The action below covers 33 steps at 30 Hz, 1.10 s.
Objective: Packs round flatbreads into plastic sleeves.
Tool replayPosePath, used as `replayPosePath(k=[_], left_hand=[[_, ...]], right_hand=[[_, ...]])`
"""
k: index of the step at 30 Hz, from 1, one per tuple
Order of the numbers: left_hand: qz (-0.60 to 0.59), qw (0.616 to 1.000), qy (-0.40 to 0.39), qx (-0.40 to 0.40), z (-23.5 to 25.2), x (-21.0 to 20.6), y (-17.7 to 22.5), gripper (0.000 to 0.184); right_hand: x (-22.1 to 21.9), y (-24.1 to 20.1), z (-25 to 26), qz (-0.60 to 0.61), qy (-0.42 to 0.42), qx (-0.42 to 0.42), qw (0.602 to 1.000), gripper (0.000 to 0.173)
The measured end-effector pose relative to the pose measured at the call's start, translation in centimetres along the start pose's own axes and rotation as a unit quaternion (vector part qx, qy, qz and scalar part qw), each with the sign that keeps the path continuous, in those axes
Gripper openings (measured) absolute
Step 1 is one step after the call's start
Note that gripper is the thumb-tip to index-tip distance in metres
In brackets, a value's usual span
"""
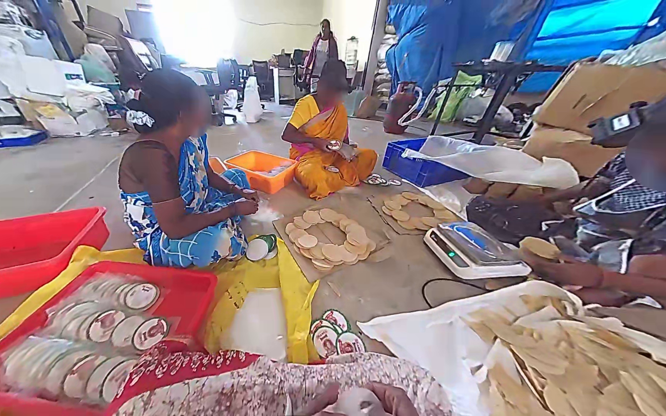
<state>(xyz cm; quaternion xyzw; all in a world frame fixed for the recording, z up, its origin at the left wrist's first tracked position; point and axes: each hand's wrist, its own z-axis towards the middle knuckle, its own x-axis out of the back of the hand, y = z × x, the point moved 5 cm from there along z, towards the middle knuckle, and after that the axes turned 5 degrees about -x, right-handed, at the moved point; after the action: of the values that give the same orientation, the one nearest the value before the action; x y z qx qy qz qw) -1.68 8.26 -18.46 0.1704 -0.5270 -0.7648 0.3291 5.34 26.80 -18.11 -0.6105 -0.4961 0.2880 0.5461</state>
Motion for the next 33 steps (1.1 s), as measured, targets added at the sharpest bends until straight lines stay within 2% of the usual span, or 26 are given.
replayPosePath(k=[2, 3, 5, 6, 8, 11, 13, 15, 16, 18, 21, 23, 25, 27, 28, 30, 33], left_hand=[[-0.067, 0.997, 0.032, 0.009, -0.1, 0.3, -0.5, 0.035], [-0.116, 0.99, 0.064, 0.043, -0.4, 0.4, -0.3, 0.035], [-0.222, 0.944, 0.174, 0.171, -1.3, 0.3, 0.8, 0.025], [-0.255, 0.917, 0.208, 0.226, -1.2, 0.1, 1.4, 0.023], [-0.319, 0.891, 0.228, 0.23, -1.3, -0.6, 1.0, 0.026], [-0.35, 0.875, 0.255, 0.217, -1.1, -1.2, -0.1, 0.029], [-0.322, 0.871, 0.288, 0.234, -1.0, -1.1, 0.2, 0.037], [-0.294, 0.865, 0.32, 0.251, -1.2, -0.7, 0.2, 0.043], [-0.294, 0.86, 0.332, 0.254, -1.4, -0.6, 0.0, 0.043], [-0.332, 0.833, 0.348, 0.274, -1.5, -0.4, -0.7, 0.034], [-0.413, 0.788, 0.35, 0.292, -1.4, -0.5, -1.2, 0.027], [-0.45, 0.776, 0.339, 0.284, -1.6, -1.0, -1.5, 0.027], [-0.447, 0.786, 0.322, 0.281, -1.7, -1.5, -1.3, 0.031], [-0.433, 0.79, 0.322, 0.291, -1.5, -1.8, -0.9, 0.033], [-0.427, 0.788, 0.331, 0.296, -1.4, -1.9, -0.9, 0.03], [-0.417, 0.788, 0.339, 0.3, -1.4, -1.9, -0.9, 0.026], [-0.386, 0.806, 0.334, 0.301, -1.2, -1.9, -0.8, 0.021]], right_hand=[[1.2, -1.5, -0.4, -0.135, 0.102, 0.046, 0.985, 0.017], [1.6, -2.7, -0.9, -0.214, 0.153, 0.071, 0.962, 0.019], [1.8, -4.2, -1.5, -0.334, 0.227, 0.153, 0.902, 0.017], [1.7, -4.6, -1.5, -0.353, 0.233, 0.191, 0.886, 0.015], [0.9, -4.5, -1.6, -0.316, 0.183, 0.218, 0.905, 0.016], [-1.4, -2.7, -1.5, -0.124, 0.059, 0.169, 0.976, 0.01], [-2.3, -2.1, -1.8, -0.03, 0.045, 0.103, 0.993, 0.012], [-2.4, -1.9, -2.1, 0.006, 0.08, 0.061, 0.995, 0.017], [-2.4, -1.7, -2.3, -0.008, 0.105, 0.057, 0.993, 0.017], [-2.2, -1.8, -2.6, -0.101, 0.168, 0.105, 0.975, 0.021], [-1.7, -2.6, -3.2, -0.276, 0.242, 0.222, 0.903, 0.026], [-1.5, -2.8, -3.4, -0.314, 0.257, 0.252, 0.879, 0.026], [-1.6, -2.3, -3.2, -0.246, 0.231, 0.23, 0.913, 0.026], [-2.3, -1.9, -2.9, -0.081, 0.162, 0.176, 0.968, 0.019], [-2.8, -1.9, -3.0, 0.0, 0.129, 0.151, 0.98, 0.018], [-3.7, -1.8, -3.2, 0.093, 0.089, 0.126, 0.984, 0.025], [-4.6, -1.3, -3.5, 0.141, 0.047, 0.084, 0.985, 0.037]])
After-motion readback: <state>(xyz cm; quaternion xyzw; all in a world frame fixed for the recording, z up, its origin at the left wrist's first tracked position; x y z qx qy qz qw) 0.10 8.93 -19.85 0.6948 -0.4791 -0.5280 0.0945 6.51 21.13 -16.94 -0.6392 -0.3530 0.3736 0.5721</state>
